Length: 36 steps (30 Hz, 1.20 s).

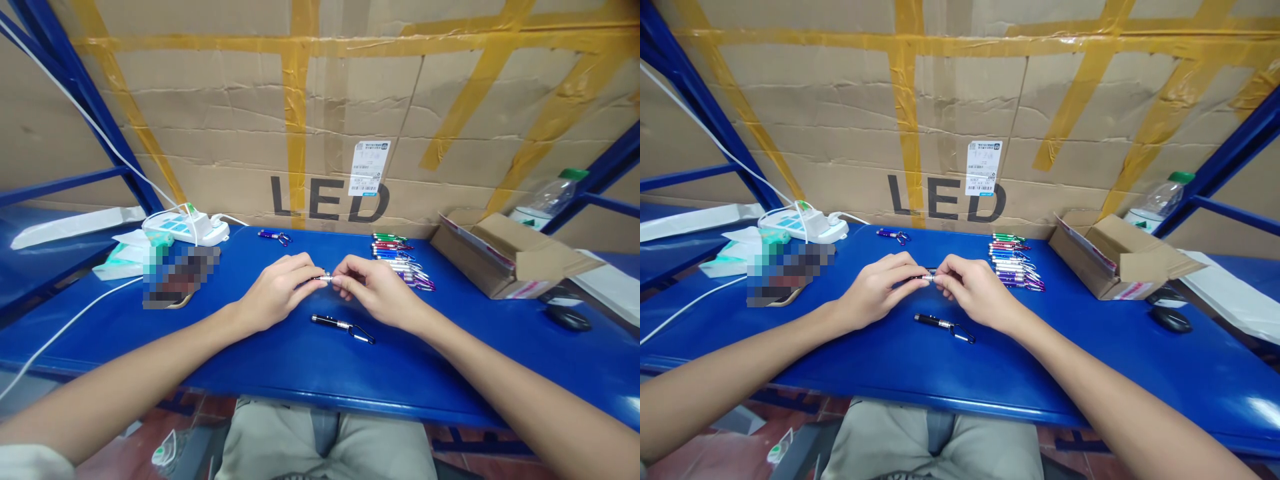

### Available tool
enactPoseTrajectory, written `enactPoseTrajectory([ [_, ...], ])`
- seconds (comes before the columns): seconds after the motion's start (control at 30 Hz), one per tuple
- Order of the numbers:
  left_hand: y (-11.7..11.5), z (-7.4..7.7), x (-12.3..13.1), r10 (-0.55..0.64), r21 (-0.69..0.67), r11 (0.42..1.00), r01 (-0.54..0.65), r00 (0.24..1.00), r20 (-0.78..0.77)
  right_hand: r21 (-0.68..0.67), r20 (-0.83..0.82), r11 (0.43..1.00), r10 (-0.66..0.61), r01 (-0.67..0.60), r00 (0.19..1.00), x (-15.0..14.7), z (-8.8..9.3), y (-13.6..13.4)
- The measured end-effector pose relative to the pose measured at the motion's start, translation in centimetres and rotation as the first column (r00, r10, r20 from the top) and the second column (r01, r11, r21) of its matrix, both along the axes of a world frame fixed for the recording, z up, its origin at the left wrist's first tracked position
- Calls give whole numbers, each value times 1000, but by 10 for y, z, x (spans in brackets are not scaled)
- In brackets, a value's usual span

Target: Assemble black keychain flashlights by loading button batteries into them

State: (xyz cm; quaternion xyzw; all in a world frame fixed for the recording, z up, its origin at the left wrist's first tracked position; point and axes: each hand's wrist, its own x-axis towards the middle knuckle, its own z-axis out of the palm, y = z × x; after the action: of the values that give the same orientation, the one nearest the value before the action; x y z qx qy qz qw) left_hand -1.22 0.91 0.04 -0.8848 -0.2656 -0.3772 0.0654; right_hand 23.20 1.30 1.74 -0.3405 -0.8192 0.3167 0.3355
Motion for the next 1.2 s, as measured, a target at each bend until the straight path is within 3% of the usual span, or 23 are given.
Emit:
enactPoseTrajectory([
  [0.23, 1, 0, -2, -15, 62, 998, 18, 998, -54, -321, -136, 947, -19, -25, 991, -3, -2, 4],
  [0.43, 1, 0, -3, -15, 81, 996, 22, 997, -78, -456, -211, 886, -15, -85, 977, -4, -1, 7],
  [0.57, 1, 1, -3, -11, 93, 995, 20, 995, -100, -564, -235, 818, -26, -115, 972, -2, 1, 8],
  [0.73, 0, 2, -2, -25, 119, 992, 35, 996, -85, -703, -298, 688, -53, -181, 953, 1, 2, 9],
  [0.8, 1, 1, -2, -36, 109, 993, 43, 997, -72, -716, -315, 669, -55, -200, 947, 1, 0, 10],
  [0.87, 1, 0, -1, -40, 66, 997, 42, 998, -38, -690, -319, 698, -59, -190, 946, 0, -2, 10],
  [0.93, 2, -2, 0, -38, -13, 999, 38, 999, 19, -624, -312, 766, -59, -158, 948, -2, -5, 11],
  [1.07, 2, -1, 2, -40, -165, 984, 64, 989, 144, -418, -307, 902, -27, -109, 951, -6, -7, 10],
  [1.2, 0, 3, 5, -5, -264, 963, 61, 978, 208, -192, -200, 981, -4, -36, 980, -4, -3, 6],
])
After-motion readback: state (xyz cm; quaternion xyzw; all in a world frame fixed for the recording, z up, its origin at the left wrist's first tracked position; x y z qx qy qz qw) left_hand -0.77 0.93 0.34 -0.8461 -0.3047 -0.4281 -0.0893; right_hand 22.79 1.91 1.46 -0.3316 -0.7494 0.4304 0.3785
